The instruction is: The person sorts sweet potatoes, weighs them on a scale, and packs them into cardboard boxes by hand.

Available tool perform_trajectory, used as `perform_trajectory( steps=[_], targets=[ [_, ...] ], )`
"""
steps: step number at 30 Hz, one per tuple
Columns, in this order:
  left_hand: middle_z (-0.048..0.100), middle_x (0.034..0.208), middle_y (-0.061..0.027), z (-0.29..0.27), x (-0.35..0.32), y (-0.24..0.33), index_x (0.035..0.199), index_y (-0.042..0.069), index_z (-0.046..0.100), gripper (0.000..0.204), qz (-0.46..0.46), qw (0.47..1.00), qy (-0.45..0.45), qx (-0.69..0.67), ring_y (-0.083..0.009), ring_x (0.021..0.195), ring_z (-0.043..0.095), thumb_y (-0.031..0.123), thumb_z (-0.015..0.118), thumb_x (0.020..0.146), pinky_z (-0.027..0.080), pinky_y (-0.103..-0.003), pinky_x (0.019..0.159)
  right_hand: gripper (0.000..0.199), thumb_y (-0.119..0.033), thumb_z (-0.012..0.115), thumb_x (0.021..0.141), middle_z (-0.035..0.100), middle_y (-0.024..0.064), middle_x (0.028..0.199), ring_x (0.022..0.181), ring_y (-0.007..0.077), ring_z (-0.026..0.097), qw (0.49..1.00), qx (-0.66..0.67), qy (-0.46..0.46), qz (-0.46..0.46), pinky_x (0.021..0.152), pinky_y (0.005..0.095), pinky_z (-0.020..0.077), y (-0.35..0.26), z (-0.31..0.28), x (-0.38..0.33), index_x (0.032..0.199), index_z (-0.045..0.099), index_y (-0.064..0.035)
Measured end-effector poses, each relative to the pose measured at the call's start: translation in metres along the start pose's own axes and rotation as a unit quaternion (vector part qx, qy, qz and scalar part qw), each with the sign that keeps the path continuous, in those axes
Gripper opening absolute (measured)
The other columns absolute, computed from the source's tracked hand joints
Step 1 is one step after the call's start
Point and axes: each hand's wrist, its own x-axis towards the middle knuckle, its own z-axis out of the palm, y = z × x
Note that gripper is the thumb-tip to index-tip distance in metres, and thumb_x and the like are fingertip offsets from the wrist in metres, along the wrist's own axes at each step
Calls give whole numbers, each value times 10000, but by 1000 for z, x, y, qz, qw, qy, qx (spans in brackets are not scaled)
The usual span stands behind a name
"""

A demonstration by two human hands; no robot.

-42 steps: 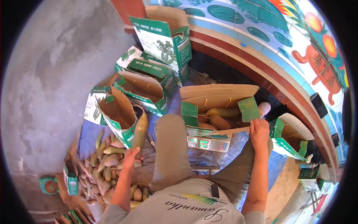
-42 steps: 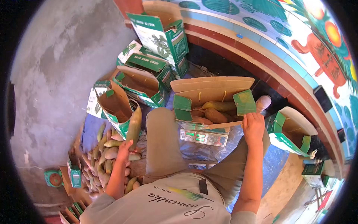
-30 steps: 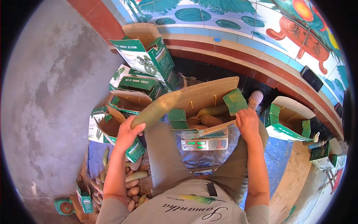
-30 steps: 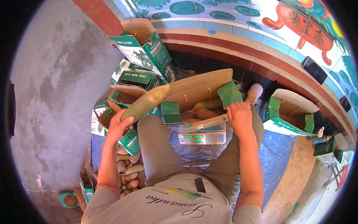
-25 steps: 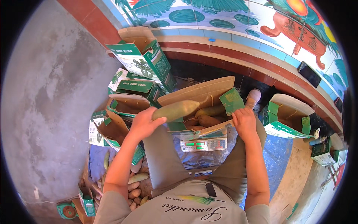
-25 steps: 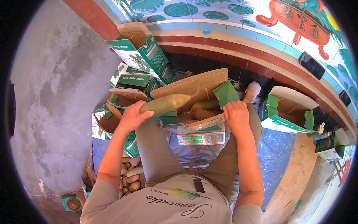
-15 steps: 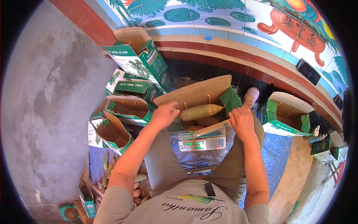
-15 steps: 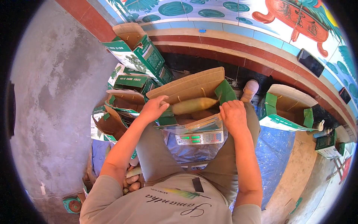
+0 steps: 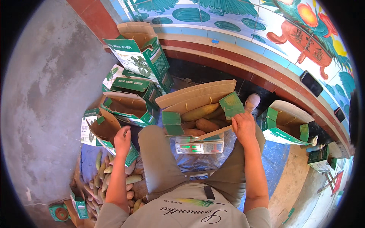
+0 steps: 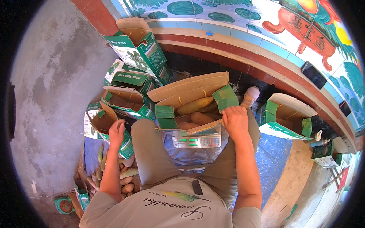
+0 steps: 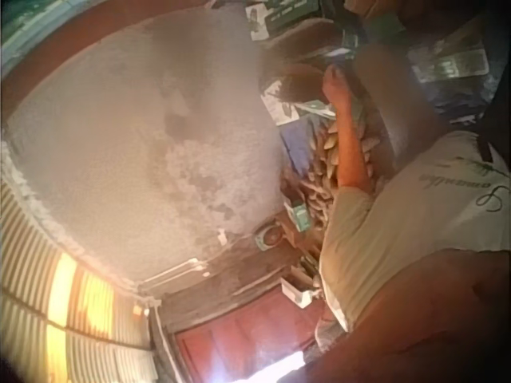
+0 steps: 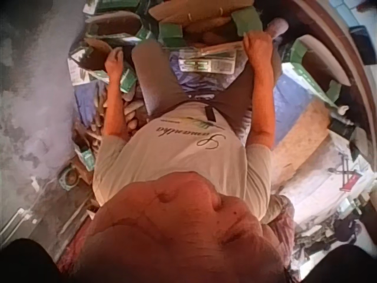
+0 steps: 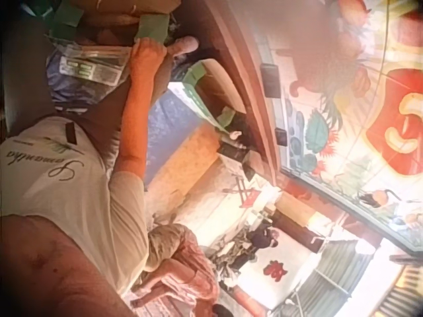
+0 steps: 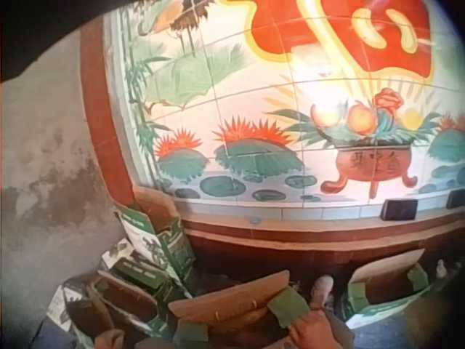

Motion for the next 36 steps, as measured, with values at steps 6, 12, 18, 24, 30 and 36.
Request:
perform_trajectory(
  steps=[6, 12, 18, 24, 30, 36],
  targets=[
    [633, 905, -244, 28, -123, -149, 880, 12, 649, 270, -109, 965, -135, 196, -416, 856, 608, 236, 497, 877, 479, -485, 754, 129, -125, 651, 776, 577, 97, 703, 735, 285, 558, 1000, -22, 14, -12, 714, 405, 419, -2, -2, 1, 699, 573, -58],
    [627, 890, -273, 73, -247, -266, 858, 11, 655, 326, -120, 946, -199, 223, -428, 873, 599, 298, 502, 858, 480, -501, 763, 110, -93, 649, 768, 562, 101, 713, 718, 292, 546, 999, -34, 37, -5, 687, 402, 420, -9, -4, 4, 714, 565, -48],
    [606, 1188, -180, 74, -346, -305, 1134, 53, 630, 429, -278, 792, -482, 252, -337, 1116, 564, 352, 489, 860, 407, -408, 995, 86, -66, 651, 759, 562, 112, 722, 712, 305, 542, 997, -29, 63, -24, 684, 409, 417, -6, 1, 1, 741, 570, -42],
    [540, 1289, -176, 82, -377, -234, 1212, 69, 587, 474, -399, 727, -520, 204, -334, 1174, 522, 365, 505, 851, 407, -392, 1005, 123, -108, 647, 781, 543, 121, 724, 746, 316, 534, 996, -79, 35, -14, 694, 423, 410, -5, 1, -2, 729, 548, -55],
    [642, 1013, -198, 106, -465, -281, 1035, 37, 649, 385, -549, 754, -351, -81, -267, 862, 612, 277, 644, 734, 487, -409, 739, 163, -100, 588, 837, 514, 164, 709, 735, 358, 508, 996, -93, 8, -13, 669, 476, 383, 5, 14, -5, 712, 525, -18],
    [617, 1184, -148, 101, -391, -197, 1158, 124, 622, 388, -556, 710, -415, 122, -330, 1102, 588, 256, 575, 796, 483, -414, 921, 200, -159, 529, 924, 582, 156, 774, 758, 347, 547, 991, -127, -50, -11, 680, 439, 426, 22, -8, -7, 809, 578, -2]
  ],
)
